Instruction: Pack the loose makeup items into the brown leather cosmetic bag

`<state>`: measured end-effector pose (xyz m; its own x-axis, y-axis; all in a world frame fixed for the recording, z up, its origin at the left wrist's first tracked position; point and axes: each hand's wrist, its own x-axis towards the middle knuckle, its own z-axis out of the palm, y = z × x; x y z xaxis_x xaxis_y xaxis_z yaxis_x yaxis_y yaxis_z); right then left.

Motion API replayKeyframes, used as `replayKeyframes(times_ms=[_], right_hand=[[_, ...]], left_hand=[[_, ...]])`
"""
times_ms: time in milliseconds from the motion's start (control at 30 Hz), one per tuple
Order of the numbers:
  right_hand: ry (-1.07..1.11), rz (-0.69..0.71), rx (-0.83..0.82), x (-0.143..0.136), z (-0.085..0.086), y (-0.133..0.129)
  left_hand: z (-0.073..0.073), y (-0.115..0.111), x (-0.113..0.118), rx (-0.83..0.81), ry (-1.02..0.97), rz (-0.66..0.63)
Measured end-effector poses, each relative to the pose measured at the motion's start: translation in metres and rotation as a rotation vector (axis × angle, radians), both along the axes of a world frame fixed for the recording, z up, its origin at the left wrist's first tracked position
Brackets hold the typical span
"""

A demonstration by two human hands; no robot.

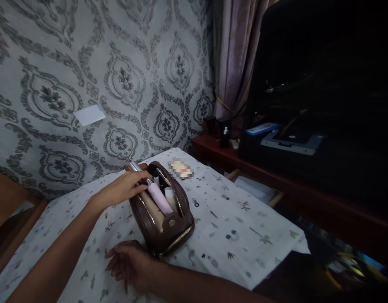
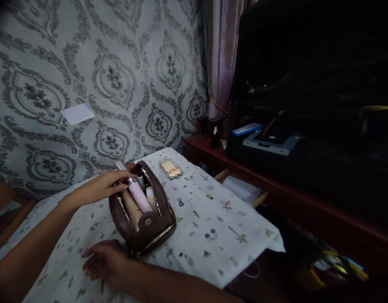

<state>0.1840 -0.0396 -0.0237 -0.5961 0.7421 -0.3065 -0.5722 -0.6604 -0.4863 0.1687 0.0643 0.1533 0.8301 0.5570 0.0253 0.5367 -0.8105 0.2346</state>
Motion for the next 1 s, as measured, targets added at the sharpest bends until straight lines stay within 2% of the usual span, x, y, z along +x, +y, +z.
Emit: replayKeyframes(times_ms=[133,200,333,467,533,700,1000], right_hand=[[-0.014,-0.007,-0.017,0.0,-0.001,0.0],[-0.015,-0.006,-0.018,0.0,-0.002,0.001],[-0.011,0.003,-0.011,-0.002,-0.004,0.002],[-0.004,-0.001,-0.017,0.0,-0.001,0.002],[-0.002,-0.009,-0.026,0.001,0.001,0.001],[0.008,-0.027,-0.027,0.002,0.001,-0.001],[-0.005,-0.006,-0.027,-0.005,-0.012,0.005]], left_hand=[[0.006,0.003,-0.003,-0.026,-0.054,-0.01],[0.006,0.011,-0.008,-0.007,-0.134,0.029],[-0.003,0.043,-0.02,0.066,-0.34,0.264],[-0.023,0.08,-0.029,-0.076,-0.546,0.521],[-0.032,0.092,-0.029,-0.143,-0.587,0.576],[-0.043,0.105,-0.023,-0.251,-0.603,0.542],[-0.044,0.119,-0.009,-0.314,-0.499,0.374]])
